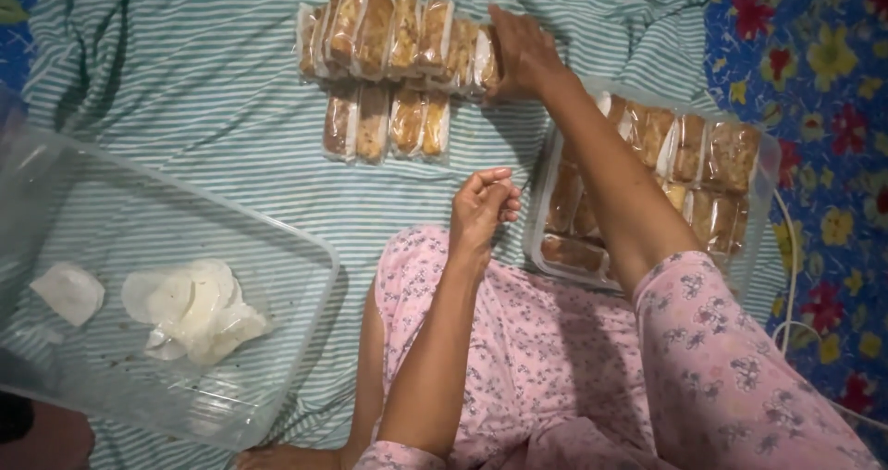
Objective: The person packs food items into plastic containers while sitting on the floor, moving items from stacks into organized rows.
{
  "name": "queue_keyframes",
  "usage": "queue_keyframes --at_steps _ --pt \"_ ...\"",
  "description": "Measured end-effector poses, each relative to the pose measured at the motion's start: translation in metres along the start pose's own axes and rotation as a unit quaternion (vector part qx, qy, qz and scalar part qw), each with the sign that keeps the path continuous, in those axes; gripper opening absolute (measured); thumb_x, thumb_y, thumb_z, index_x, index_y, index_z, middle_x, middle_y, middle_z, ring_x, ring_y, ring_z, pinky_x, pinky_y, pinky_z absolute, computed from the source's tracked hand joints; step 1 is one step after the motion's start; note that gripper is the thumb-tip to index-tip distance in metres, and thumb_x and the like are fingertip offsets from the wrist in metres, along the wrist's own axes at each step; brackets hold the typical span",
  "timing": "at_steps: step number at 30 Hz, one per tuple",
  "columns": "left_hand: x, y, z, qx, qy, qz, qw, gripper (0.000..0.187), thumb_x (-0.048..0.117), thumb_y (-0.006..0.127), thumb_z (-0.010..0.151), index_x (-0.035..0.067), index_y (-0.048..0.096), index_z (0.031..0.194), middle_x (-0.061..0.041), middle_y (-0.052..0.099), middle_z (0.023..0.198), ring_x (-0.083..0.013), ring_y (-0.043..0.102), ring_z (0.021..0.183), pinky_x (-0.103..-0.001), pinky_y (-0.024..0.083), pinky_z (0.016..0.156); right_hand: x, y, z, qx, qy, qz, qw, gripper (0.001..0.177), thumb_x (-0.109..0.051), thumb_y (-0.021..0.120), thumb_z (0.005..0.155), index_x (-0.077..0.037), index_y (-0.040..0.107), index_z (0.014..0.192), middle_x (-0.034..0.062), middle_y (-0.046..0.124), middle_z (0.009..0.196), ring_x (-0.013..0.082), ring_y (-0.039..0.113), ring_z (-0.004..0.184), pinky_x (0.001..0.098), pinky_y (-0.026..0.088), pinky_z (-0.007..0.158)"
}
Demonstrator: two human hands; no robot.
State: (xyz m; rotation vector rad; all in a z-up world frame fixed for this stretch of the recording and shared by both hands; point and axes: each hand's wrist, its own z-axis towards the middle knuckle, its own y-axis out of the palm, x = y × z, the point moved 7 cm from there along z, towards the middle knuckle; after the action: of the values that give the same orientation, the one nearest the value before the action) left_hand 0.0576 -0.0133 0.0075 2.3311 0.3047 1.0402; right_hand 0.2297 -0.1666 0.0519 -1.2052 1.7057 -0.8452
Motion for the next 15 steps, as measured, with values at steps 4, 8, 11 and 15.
queue_keyframes --at_steps 4,8,11,15 --pt "0.01 0.004 -0.008 0.003 -0.022 -0.005 1.0 0.02 0.006 0.067 0.092 0.0 0.065 0.112 -0.013 0.069 0.083 -0.0135 0.063 0.066 -0.022 0.054 0.056 -0.001 -0.001 0.004 0.01 -0.019 -0.007 1.0 0.134 -0.034 0.099 0.059 -0.016 0.01 0.158 0.0175 0.031 0.161 0.0409 0.026 0.146 0.0629 0.024 0.117" --pt "0.009 0.002 -0.006 0.0 -0.008 -0.001 1.0 0.019 0.007 0.067 0.094 0.001 0.065 0.111 -0.013 0.069 0.084 -0.0136 0.064 0.066 -0.022 0.054 0.056 0.009 0.01 0.013 0.044 -0.044 -0.04 0.997 0.127 -0.031 0.099 0.062 -0.016 0.017 0.158 0.0203 0.038 0.15 0.0416 0.038 0.135 0.0584 0.035 0.109" --pt "0.011 0.002 -0.006 0.011 -0.009 0.003 1.0 0.016 0.006 0.066 0.094 0.001 0.065 0.109 -0.013 0.07 0.083 -0.0137 0.064 0.066 -0.022 0.054 0.056 0.008 0.011 0.008 0.061 -0.055 -0.038 0.996 0.123 -0.03 0.097 0.063 -0.015 0.02 0.157 0.0231 0.042 0.143 0.043 0.043 0.126 0.0576 0.042 0.1" --pt "0.028 0.006 -0.018 0.045 -0.057 0.026 0.997 0.018 0.003 0.068 0.093 0.002 0.067 0.111 -0.011 0.07 0.086 -0.0151 0.064 0.069 -0.024 0.055 0.059 0.002 0.008 -0.013 0.064 -0.051 0.009 0.997 0.125 -0.025 0.098 0.065 -0.015 0.015 0.159 0.0274 0.043 0.141 0.0452 0.045 0.124 0.0569 0.043 0.1"
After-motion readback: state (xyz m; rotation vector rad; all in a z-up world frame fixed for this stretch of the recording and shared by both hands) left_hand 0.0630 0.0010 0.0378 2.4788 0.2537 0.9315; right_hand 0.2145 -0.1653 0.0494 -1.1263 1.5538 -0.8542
